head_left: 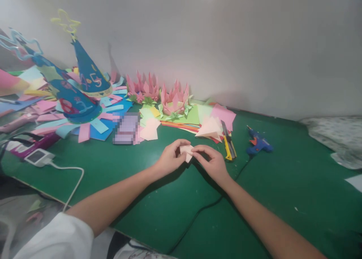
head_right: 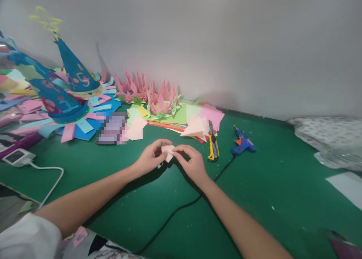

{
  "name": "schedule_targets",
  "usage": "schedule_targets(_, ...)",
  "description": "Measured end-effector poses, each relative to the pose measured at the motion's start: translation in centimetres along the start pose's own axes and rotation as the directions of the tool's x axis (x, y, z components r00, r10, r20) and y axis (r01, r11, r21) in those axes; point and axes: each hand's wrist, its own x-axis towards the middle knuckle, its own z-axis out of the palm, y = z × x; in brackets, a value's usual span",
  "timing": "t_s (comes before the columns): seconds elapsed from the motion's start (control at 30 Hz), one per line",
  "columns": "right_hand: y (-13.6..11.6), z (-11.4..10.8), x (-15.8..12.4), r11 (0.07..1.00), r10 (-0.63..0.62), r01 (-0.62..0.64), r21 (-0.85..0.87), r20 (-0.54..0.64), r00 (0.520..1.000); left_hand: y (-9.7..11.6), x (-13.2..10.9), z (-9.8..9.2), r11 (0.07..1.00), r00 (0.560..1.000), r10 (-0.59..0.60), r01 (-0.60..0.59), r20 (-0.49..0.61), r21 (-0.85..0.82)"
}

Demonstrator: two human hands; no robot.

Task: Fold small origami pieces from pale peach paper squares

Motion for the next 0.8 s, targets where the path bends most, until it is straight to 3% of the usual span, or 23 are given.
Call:
schedule_targets(0.13, 0.0, 0.0, 0.0, 0.999, -0.034, 0.034, -0.008, -0.009, 0.999, 0.0, 0.1, 0.1, 0.998, 0.999, -0.032, 0.031, -0.015, -0.062)
schedule_targets(0.4, 0.1, 0.0, 0.1, 0.999, -0.039, 0.039, -0.025, -0.018, 0.999, 1.1, 0.5, 0.3, 0.927, 0.99, -0.14, 0.141, 0.03, -0.346)
schedule_targets(0.57, 0.1, 0.0, 0.1, 0.999, 0.003, -0.004, -0.052, -0.026, 1.0, 0.9, 0.5, 0.2, 0.931, 0.989, -0.133, 0.145, 0.058, -0.334)
schedule_targets(0.8, 0.3, 0.2, -0.1, 0.994, 0.1, -0.099, 0.036, -0.028, 0.995, 0.1, 0.3, 0.3, 0.965, 0.994, -0.079, 0.095, 0.073, -0.246)
